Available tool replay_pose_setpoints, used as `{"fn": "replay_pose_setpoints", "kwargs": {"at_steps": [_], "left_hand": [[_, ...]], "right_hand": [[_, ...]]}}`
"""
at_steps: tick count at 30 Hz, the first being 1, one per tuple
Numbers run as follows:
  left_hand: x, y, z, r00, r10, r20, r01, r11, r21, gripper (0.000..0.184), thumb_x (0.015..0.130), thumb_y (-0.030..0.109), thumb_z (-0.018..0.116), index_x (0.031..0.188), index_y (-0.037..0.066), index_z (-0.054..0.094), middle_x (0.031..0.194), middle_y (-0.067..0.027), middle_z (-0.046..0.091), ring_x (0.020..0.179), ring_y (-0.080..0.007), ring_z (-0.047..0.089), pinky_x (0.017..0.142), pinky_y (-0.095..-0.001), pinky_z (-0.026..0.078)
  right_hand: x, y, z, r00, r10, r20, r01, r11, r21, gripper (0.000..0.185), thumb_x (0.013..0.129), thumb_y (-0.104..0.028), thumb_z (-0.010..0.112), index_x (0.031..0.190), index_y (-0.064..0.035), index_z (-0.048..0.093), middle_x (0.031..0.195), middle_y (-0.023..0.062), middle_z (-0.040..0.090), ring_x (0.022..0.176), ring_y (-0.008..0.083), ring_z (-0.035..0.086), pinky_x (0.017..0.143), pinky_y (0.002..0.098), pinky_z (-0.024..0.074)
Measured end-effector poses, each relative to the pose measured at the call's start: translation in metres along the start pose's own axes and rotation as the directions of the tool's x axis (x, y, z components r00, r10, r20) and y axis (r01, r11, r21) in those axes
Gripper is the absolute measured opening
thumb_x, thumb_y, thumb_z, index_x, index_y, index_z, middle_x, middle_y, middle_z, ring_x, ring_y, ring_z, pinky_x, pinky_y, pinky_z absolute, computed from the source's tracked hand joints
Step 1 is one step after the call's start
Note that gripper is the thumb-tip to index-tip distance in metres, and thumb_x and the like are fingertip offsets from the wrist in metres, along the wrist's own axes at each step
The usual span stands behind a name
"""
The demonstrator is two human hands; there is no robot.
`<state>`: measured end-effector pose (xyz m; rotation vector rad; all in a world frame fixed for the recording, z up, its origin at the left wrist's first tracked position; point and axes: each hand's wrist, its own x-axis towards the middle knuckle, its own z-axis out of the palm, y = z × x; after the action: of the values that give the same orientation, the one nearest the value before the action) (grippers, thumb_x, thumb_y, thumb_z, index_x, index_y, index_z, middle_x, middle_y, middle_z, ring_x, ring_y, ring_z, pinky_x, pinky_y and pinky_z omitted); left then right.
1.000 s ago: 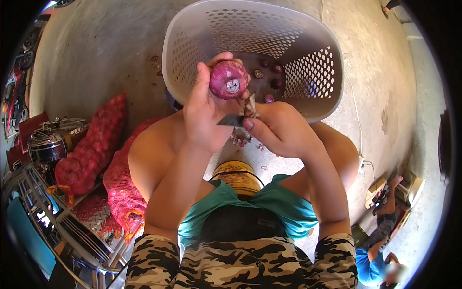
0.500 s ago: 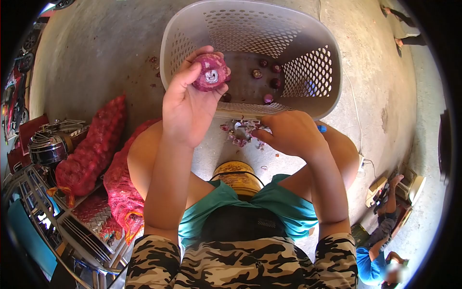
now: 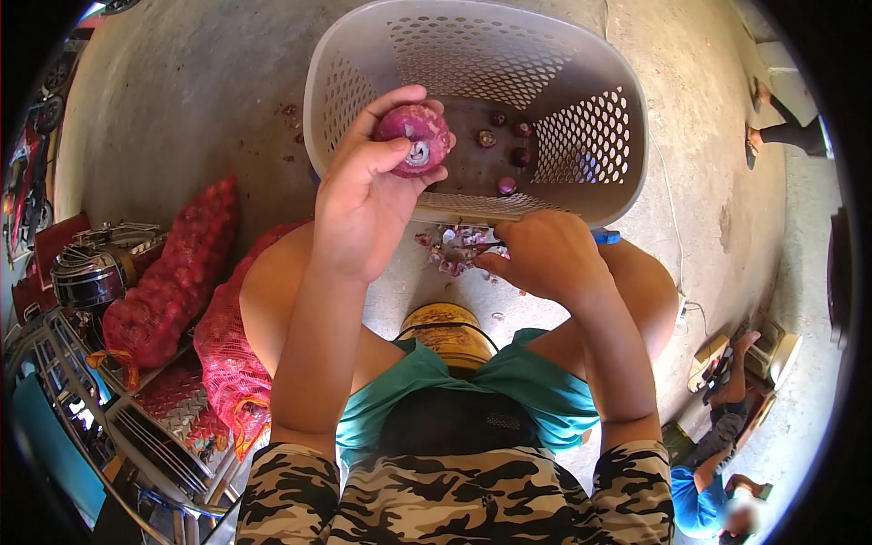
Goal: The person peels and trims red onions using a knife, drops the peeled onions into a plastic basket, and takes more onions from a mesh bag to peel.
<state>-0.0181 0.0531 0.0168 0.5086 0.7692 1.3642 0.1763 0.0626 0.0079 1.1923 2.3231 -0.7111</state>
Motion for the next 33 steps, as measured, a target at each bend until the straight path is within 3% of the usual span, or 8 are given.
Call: {"fn": "replay_pose_setpoints", "kwargs": {"at_steps": [10, 17, 20, 25, 29, 31, 33], "left_hand": [[-0.001, -0.004, -0.001, 0.998, 0.055, -0.005, -0.053, 0.986, 0.156, 0.041, 0.083, 0.014, 0.046, 0.122, 0.003, 0.043, 0.115, -0.0159, 0.053, 0.094, -0.0247, 0.057, 0.073, -0.0307, 0.045], [-0.002, -0.002, 0.007, 0.991, 0.089, -0.097, -0.060, 0.960, 0.273, 0.040, 0.083, 0.013, 0.041, 0.121, 0.000, 0.046, 0.110, -0.0176, 0.056, 0.084, -0.0219, 0.060, 0.066, -0.0283, 0.043], [-0.002, -0.001, 0.008, 0.994, 0.094, -0.060, -0.067, 0.933, 0.353, 0.041, 0.082, 0.013, 0.040, 0.121, 0.000, 0.046, 0.109, -0.0176, 0.057, 0.080, -0.0203, 0.059, 0.064, -0.0271, 0.042], [-0.003, 0.000, 0.005, 0.991, 0.131, -0.002, -0.116, 0.884, 0.454, 0.039, 0.082, 0.012, 0.039, 0.118, 0.000, 0.047, 0.110, -0.0156, 0.056, 0.089, -0.0184, 0.056, 0.073, -0.0287, 0.045], [-0.005, 0.005, -0.005, 0.994, 0.103, 0.041, -0.110, 0.866, 0.488, 0.037, 0.081, 0.007, 0.038, 0.115, -0.001, 0.048, 0.113, -0.0128, 0.055, 0.100, -0.0169, 0.053, 0.084, -0.0291, 0.045], [-0.004, 0.011, -0.005, 0.989, 0.078, 0.121, -0.135, 0.801, 0.584, 0.036, 0.082, 0.003, 0.043, 0.118, -0.001, 0.048, 0.113, -0.0110, 0.055, 0.101, -0.0153, 0.053, 0.086, -0.0281, 0.044], [-0.004, 0.014, -0.003, 0.983, 0.076, 0.166, -0.164, 0.771, 0.615, 0.038, 0.083, 0.000, 0.049, 0.121, -0.001, 0.048, 0.111, -0.0094, 0.057, 0.101, -0.0139, 0.053, 0.088, -0.0272, 0.043]], "right_hand": [[-0.004, 0.001, -0.002, 0.998, 0.005, -0.068, -0.001, 0.998, 0.060, 0.043, 0.085, -0.048, 0.052, 0.074, -0.0080, 0.062, 0.057, 0.0074, 0.060, 0.067, 0.0286, 0.062, 0.061, 0.0432, 0.0456], [-0.004, 0.003, 0.000, 0.991, -0.010, -0.133, 0.018, 0.998, 0.064, 0.037, 0.085, -0.044, 0.054, 0.077, -0.0096, 0.064, 0.062, 0.0098, 0.061, 0.068, 0.0310, 0.062, 0.061, 0.0443, 0.0454], [-0.005, 0.005, -0.003, 0.988, -0.019, -0.151, 0.031, 0.996, 0.080, 0.036, 0.084, -0.043, 0.055, 0.079, -0.0096, 0.065, 0.066, 0.0112, 0.063, 0.069, 0.0317, 0.062, 0.062, 0.0440, 0.0462], [-0.006, 0.019, -0.015, 0.977, -0.078, -0.197, 0.117, 0.974, 0.193, 0.035, 0.085, -0.042, 0.055, 0.080, -0.0087, 0.064, 0.067, 0.0114, 0.061, 0.069, 0.0315, 0.061, 0.061, 0.0439, 0.0461], [-0.011, 0.033, -0.025, 0.908, -0.166, -0.384, 0.296, 0.903, 0.312, 0.032, 0.086, -0.037, 0.056, 0.081, -0.0064, 0.061, 0.068, 0.0131, 0.058, 0.065, 0.0318, 0.059, 0.059, 0.0431, 0.0440], [-0.014, 0.036, -0.032, 0.888, -0.146, -0.436, 0.341, 0.846, 0.411, 0.030, 0.086, -0.035, 0.058, 0.080, -0.0052, 0.061, 0.069, 0.0136, 0.056, 0.063, 0.0317, 0.057, 0.057, 0.0411, 0.0437], [-0.016, 0.040, -0.036, 0.833, -0.138, -0.535, 0.381, 0.845, 0.376, 0.026, 0.084, -0.031, 0.062, 0.081, -0.0052, 0.061, 0.069, 0.0124, 0.055, 0.061, 0.0304, 0.056, 0.055, 0.0385, 0.0435]]}}
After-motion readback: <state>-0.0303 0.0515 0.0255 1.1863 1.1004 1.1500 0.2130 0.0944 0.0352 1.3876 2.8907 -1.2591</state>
